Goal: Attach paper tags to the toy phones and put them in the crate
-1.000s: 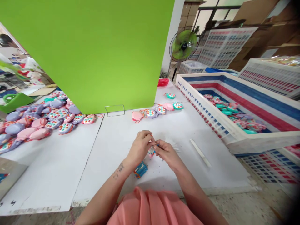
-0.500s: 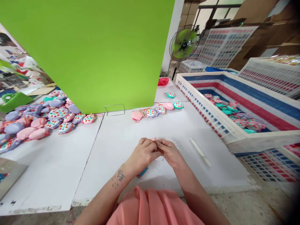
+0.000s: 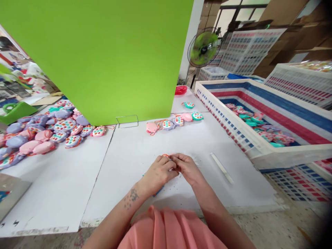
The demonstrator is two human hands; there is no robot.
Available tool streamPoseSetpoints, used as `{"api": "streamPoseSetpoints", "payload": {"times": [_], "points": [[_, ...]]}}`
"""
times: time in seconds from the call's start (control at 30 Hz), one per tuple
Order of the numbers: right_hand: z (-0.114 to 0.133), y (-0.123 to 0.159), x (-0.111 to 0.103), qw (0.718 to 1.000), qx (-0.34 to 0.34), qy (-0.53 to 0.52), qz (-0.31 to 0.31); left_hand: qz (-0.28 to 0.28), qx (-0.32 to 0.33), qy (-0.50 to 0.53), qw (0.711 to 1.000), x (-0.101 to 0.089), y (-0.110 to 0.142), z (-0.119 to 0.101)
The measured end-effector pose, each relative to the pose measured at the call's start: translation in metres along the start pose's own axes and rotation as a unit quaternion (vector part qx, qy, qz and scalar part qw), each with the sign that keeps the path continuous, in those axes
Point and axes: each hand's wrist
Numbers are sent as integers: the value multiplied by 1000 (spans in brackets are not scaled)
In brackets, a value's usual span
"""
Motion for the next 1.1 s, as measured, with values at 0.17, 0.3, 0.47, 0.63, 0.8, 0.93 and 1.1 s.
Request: {"api": "streamPoseSetpoints", "payload": {"times": [0.17,0.3,0.47,0.63,0.8,0.93,1.1], "points": [[1,0,2,1000,0,25,-12,-34,-20,24,999,8,1,3],[1,-4,-1,986,-55,156,-10,-102,-103,224,964,10,2,8],[0,-10,-5,844,-316,417,-116,-220,-295,432,823,16,5,17],[-2,-9,3,874,-337,351,-5,-235,-370,538,720,18,7,18],[-4,-7,9,909,-288,298,27,-269,-402,599,638,20,8,17],[0,-3,13,874,-323,363,16,-268,-416,577,649,19,9,17],[7,3,21,781,-395,483,-10,-244,-399,557,686,18,9,16]]}}
Point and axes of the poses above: each hand's wrist, its own y-axis away from the middle knuckle, its own x-axis out of the palm, z = x × y, and after that the axes turned 6 degrees about -y, right-handed
